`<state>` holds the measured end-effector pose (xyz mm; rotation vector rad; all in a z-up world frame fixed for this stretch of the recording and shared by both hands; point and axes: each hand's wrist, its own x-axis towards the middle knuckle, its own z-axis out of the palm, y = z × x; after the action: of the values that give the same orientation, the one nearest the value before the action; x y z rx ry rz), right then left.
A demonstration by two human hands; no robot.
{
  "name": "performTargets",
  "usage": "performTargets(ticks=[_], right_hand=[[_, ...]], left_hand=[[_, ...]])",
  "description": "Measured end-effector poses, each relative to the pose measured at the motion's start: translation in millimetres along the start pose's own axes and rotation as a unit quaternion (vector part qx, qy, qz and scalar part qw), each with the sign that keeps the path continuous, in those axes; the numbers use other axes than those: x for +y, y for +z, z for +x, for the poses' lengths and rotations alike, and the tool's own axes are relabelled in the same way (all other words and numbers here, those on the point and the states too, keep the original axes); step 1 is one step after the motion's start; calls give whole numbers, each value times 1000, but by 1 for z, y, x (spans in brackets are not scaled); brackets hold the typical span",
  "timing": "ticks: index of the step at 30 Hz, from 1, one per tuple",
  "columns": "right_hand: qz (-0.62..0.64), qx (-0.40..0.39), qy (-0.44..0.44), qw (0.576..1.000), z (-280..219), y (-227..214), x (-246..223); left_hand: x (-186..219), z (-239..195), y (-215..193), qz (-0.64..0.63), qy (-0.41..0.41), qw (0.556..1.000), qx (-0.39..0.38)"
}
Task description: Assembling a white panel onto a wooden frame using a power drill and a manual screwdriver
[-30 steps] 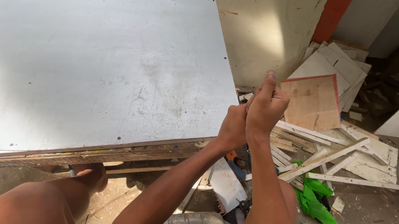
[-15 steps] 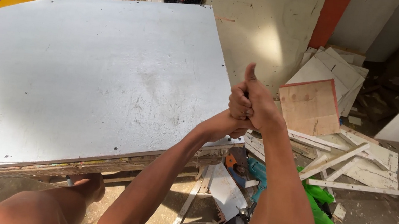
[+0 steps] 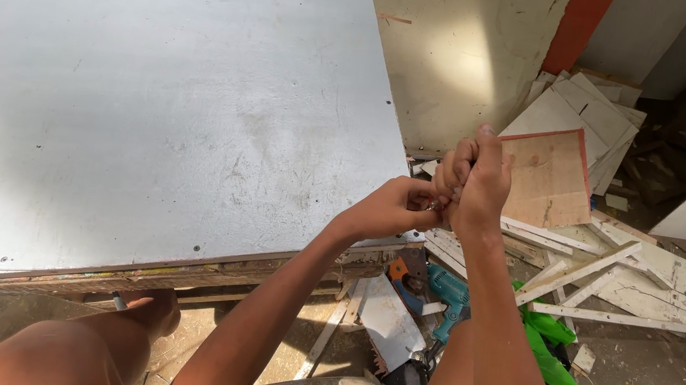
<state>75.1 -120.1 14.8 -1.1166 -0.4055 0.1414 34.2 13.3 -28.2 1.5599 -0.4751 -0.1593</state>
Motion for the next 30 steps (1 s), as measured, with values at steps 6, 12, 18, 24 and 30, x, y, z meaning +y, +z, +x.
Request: performTargets(ticks=[6, 12, 18, 24, 30], right_hand=[[-131, 104, -124, 978, -30, 24, -2], [-103, 7, -94, 990, -15, 7, -1], [133, -284, 68, 947, 20, 7, -22], [88, -303, 162, 935, 18, 18, -6], [-93, 139, -38, 985, -17, 65, -14]], left_hand=[[16, -19, 4, 60, 72, 995, 44], [44, -30, 15, 36, 92, 990, 101], [43, -28, 0, 75, 79, 990, 86], [52, -37, -11, 63, 52, 995, 58], [26, -30, -19, 71, 15, 997, 21]])
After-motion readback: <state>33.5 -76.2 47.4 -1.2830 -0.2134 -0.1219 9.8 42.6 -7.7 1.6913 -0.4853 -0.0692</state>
